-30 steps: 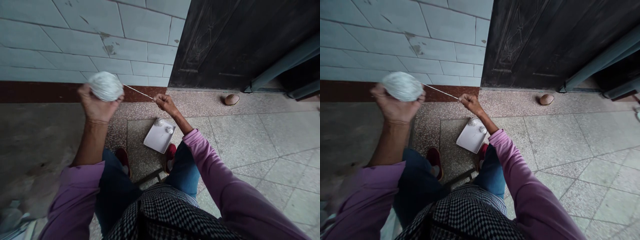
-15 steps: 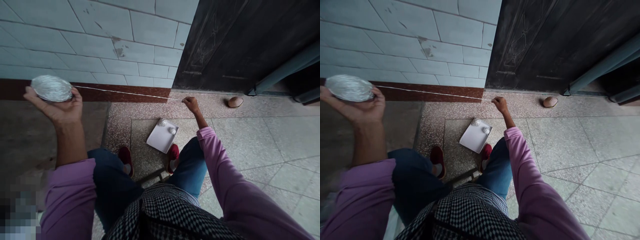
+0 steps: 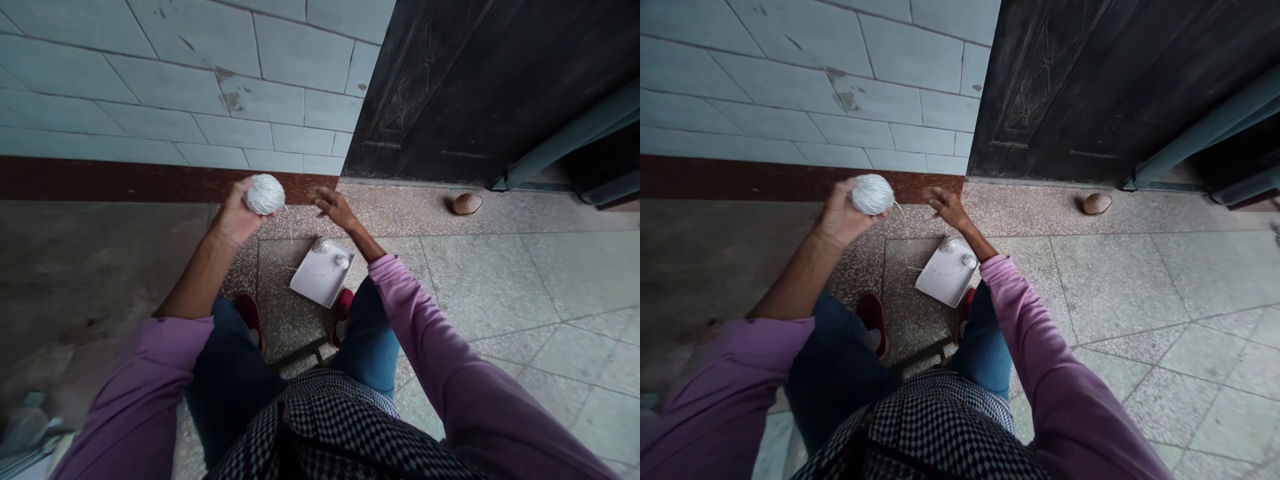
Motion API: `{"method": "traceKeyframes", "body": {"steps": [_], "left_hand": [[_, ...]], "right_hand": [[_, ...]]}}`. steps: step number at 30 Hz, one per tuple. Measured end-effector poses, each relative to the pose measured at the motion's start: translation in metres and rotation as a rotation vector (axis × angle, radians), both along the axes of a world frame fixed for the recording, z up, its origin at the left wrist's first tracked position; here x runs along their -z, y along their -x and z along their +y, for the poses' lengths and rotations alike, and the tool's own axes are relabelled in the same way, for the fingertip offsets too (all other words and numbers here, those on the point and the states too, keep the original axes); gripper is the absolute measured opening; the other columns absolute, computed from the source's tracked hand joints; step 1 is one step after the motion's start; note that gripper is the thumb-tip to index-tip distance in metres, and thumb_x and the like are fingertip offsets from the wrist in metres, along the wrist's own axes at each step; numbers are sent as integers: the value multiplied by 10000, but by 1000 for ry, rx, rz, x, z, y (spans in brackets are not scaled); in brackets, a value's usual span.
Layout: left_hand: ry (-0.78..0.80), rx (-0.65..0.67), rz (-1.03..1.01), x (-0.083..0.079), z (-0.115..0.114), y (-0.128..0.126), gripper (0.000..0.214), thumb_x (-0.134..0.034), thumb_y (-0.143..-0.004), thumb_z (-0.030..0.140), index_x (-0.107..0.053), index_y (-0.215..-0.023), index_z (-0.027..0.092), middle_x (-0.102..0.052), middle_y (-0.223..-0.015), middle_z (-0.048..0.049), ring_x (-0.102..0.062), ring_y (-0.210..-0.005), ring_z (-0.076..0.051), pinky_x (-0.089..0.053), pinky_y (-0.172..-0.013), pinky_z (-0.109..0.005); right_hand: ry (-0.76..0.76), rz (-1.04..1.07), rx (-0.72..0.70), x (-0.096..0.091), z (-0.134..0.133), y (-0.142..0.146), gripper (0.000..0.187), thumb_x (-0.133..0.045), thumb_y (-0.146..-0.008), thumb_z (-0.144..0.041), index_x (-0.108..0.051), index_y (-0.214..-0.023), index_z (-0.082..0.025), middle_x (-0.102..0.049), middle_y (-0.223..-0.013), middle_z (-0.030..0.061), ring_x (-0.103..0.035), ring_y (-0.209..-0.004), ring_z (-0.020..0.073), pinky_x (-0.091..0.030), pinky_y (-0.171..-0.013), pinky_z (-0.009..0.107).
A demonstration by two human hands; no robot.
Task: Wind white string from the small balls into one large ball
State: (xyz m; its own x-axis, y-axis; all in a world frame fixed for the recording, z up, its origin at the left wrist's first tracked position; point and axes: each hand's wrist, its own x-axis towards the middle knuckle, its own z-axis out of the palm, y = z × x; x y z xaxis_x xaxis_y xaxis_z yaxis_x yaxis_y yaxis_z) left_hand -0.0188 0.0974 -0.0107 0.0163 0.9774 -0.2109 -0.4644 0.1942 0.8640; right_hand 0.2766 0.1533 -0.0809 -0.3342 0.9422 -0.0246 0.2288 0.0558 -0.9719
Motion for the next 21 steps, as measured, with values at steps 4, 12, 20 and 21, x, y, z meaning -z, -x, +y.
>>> {"method": "traceKeyframes", "body": {"steps": [4, 12, 20, 21], "left_hand": [[-27, 79, 38, 4, -4, -25, 668, -1036, -784, 734, -800, -1210, 277, -894, -1303, -140, -785, -1294, -409, -673, -840, -428], [-113, -202, 1, 1, 20, 48, 747, -856, -960, 953, -703, -1192, 260, -857, -1210, -77, -658, -1553, -358, -561, -1003, -454], [33, -793, 58, -7, -25, 194, 438, -487, -1301, 755, -588, -1609, 460, -681, -1857, 137, -535, -1881, -181, -745, -997, -251], [50, -820, 117, -16, -36, 196, 487, -494, -1280, 794, -587, -1631, 470, -632, -1903, 124, -528, -1883, -174, -747, -945, -210]], "right_hand": [[37, 138, -144, -7, -13, 57, 335, -750, -1207, -350, -832, -1489, -188, -918, -1445, 95, -830, -1288, 261, -774, -858, 284], [-216, -290, -143, -24, -31, 43, 271, -576, -1233, -206, -751, -1025, -206, -755, -969, 28, -695, -981, 235, -560, -995, 328], [-144, -1032, -77, -50, -69, -80, 327, -556, -1210, -121, -881, -1213, -154, -918, -1226, 187, -811, -1104, 330, -505, -960, 352], [-122, -1095, -49, -52, -77, -99, 330, -564, -1201, -111, -891, -1223, -145, -924, -1254, 211, -819, -1112, 341, -494, -948, 356]]}}
